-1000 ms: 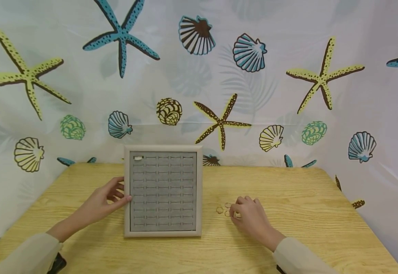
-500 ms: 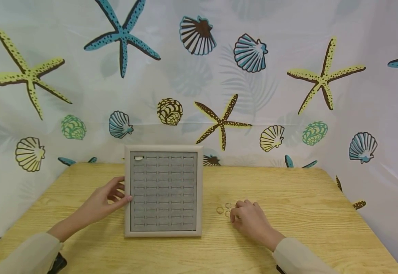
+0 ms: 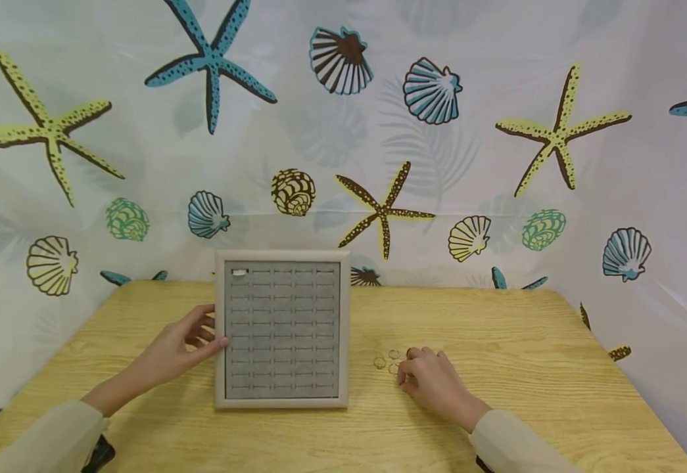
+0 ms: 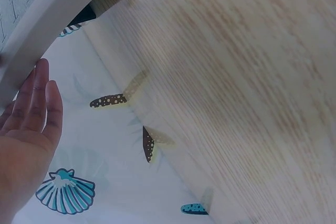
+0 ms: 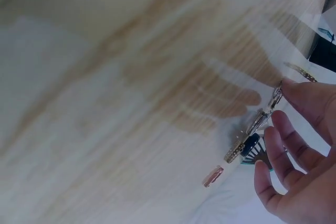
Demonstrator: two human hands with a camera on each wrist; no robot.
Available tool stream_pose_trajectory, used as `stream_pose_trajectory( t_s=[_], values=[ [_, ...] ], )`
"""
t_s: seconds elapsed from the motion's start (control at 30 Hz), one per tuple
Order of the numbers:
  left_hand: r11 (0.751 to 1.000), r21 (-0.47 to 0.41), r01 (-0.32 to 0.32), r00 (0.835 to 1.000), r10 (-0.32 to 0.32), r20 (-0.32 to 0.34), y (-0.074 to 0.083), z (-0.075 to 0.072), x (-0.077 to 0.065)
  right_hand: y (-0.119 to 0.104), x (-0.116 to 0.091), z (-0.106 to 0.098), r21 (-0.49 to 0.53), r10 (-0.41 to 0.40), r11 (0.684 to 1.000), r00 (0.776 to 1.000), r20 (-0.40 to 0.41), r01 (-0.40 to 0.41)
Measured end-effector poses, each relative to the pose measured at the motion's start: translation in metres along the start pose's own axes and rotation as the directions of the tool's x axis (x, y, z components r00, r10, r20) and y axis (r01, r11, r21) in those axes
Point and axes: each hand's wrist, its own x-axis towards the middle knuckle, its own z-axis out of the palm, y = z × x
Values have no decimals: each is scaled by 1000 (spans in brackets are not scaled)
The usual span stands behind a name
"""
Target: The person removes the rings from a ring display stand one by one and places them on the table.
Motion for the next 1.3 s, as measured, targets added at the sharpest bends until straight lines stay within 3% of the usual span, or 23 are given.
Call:
stream_pose_trajectory(
  t_s=[0.3,0.47,0.8,1.03,1.3],
  values=[
    [1000,-15,1,1000,-1,2,6,0,-1,-1,3,-4,-12,14,1000,1000,26,-14],
    [1000,-23,-10,1000,10,1,5,-1,-1,-1,8,-9,-33,10,999,1000,1,-10],
    [1000,-14,-7,1000,7,1,2,0,-1,-6,26,-25,-77,-24,997,992,-123,15],
    [1000,-28,-5,1000,6,3,3,-1,-1,-15,44,-42,-85,-87,994,966,-244,68],
    [1000,-26,-14,1000,14,-2,2,-1,-2,-35,66,-62,-82,-142,989,942,-304,123]
  ],
)
